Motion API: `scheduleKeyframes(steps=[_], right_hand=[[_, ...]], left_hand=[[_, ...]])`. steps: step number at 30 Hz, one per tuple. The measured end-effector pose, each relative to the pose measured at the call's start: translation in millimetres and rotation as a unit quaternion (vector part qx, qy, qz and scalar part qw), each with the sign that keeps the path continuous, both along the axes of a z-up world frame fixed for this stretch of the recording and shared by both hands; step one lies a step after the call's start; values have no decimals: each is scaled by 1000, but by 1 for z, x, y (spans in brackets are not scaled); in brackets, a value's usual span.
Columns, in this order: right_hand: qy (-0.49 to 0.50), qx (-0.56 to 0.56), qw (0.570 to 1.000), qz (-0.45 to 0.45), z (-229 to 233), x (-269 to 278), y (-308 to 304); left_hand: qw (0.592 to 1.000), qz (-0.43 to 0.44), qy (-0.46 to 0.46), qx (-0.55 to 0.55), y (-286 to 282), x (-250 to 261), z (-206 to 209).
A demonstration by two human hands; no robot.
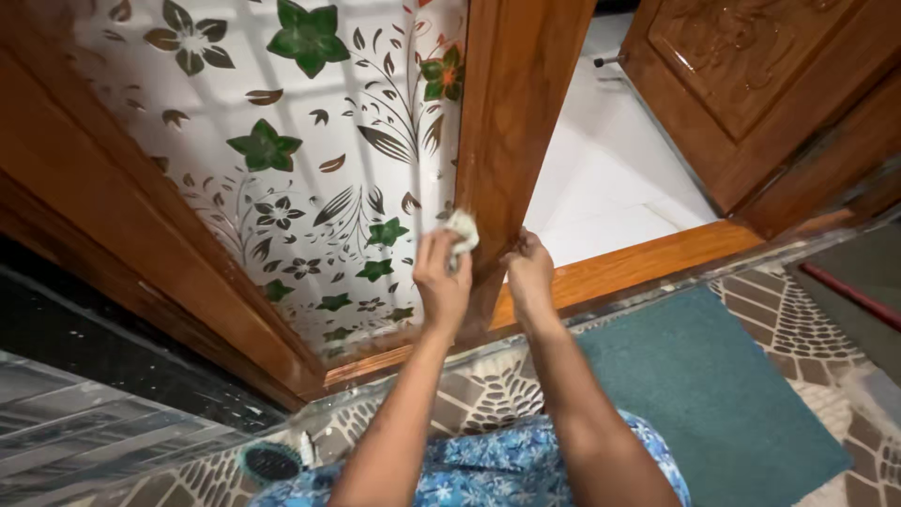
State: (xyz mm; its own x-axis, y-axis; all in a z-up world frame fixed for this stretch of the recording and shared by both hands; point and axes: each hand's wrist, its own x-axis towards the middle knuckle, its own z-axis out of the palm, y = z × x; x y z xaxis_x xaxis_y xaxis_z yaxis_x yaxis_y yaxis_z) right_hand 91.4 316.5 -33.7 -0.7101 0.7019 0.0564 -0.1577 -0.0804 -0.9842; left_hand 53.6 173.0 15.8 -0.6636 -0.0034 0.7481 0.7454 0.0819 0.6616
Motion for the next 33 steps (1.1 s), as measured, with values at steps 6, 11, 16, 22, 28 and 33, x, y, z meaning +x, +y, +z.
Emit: scheduleKeyframes(steps=[6,11,16,22,28,33], right_hand=[[-4,36,999,-8,-8,-5,2],[-1,-8,1000,10,0,6,0],[-16,-11,1000,13,10,7,3],[-5,2,1000,-4,21,5,-10],[13,3,1000,-1,21,7,-17],[14,14,1000,-2,4,3,-8]], left_hand=[[997,18,71,20,29,-32,52],[975,-97,171,101,23,-62,195],[977,-16,200,70,-12,-42,148],[998,-26,-51,-26,-9,7,-50],[996,24,79,18,26,-28,4],[957,68,277,53,62,-95,131]])
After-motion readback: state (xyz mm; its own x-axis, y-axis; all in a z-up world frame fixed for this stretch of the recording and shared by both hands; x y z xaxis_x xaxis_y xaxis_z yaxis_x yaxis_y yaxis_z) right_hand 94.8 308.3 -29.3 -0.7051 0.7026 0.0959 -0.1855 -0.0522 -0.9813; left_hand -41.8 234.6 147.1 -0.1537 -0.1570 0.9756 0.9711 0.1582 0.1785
